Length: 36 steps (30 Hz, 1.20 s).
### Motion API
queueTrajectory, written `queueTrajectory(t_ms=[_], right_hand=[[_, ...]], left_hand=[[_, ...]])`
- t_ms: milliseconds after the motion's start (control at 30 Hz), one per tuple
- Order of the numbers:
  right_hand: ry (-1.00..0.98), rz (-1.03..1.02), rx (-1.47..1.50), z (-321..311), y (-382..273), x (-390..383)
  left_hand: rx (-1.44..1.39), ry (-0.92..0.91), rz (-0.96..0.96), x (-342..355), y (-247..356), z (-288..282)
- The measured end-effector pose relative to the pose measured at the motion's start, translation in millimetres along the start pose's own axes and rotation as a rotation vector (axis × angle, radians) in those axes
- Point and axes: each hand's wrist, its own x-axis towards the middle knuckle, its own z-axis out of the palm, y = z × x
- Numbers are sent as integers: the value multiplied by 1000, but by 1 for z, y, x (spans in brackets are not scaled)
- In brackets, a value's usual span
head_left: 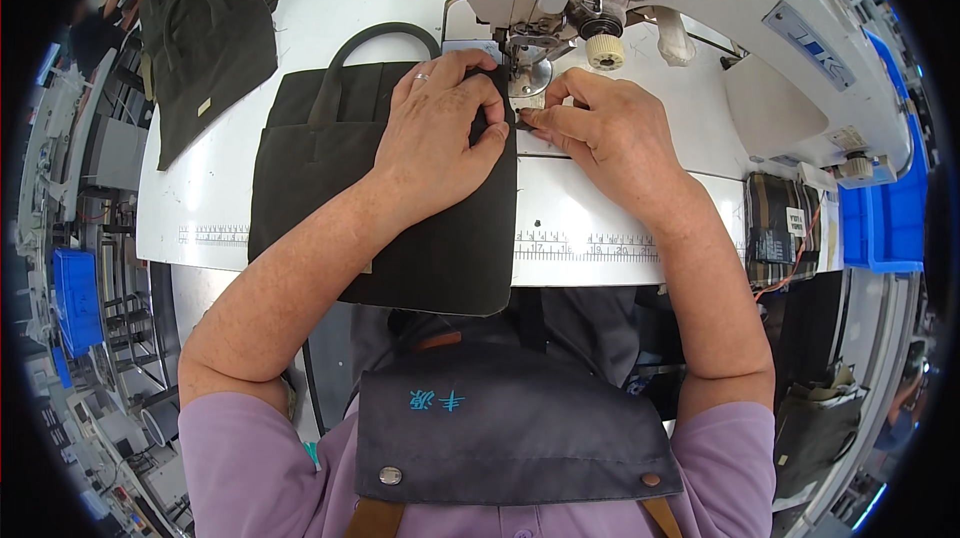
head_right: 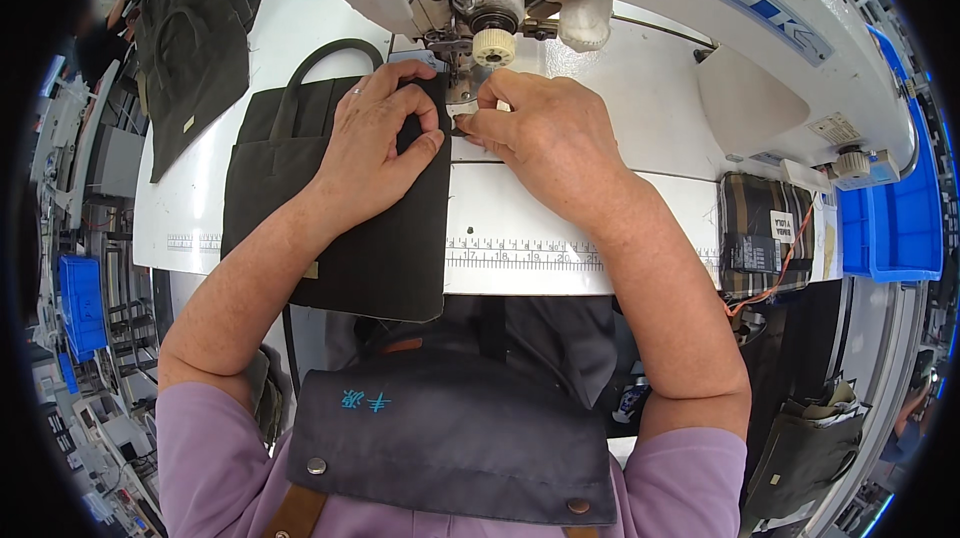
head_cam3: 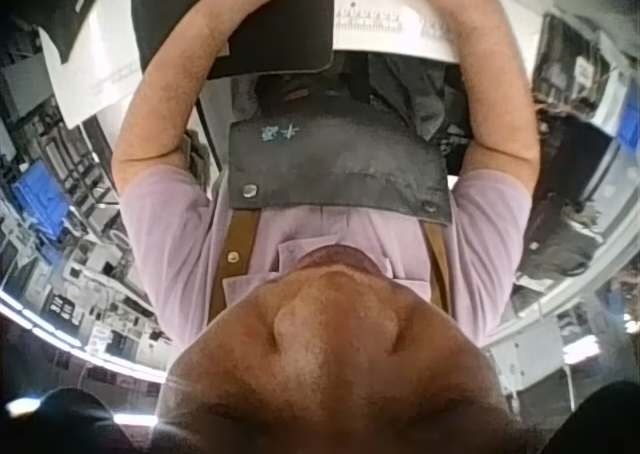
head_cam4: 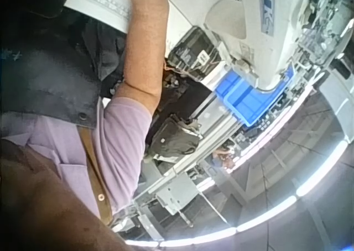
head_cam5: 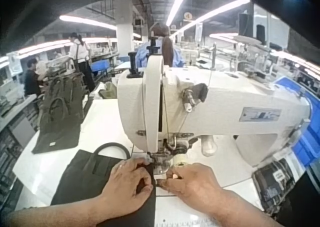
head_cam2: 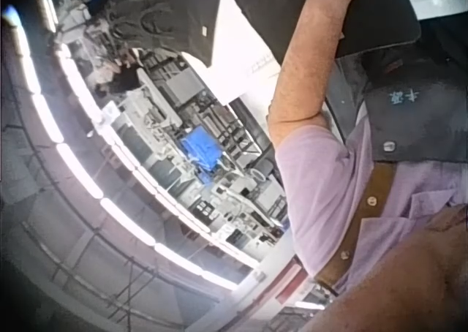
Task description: Sewing structural components and seams on fabric bags using an industrial sewing machine.
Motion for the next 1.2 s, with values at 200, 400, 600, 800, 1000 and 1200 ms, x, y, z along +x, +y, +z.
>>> queueTrajectory(t_ms=[200, 400, 600, 800, 1000, 1200], right_hand=[[36, -17, -46, -1, -2, -1], [64, 80, 154, 1, 0, -6], [54, 10, 5, 6, 1, -4], [65, -8, -45, 6, -2, -2], [64, 9, -34, 6, -5, -2], [37, 44, -51, 7, -7, -2]], left_hand=[[15, 13, -20, 0, -1, 3], [18, 10, -28, 0, -1, 2], [9, 5, -34, 1, 0, 3], [0, 8, -23, -1, -1, 0], [-70, 41, 152, -10, -12, -10], [158, -56, 204, -30, 0, -19]])
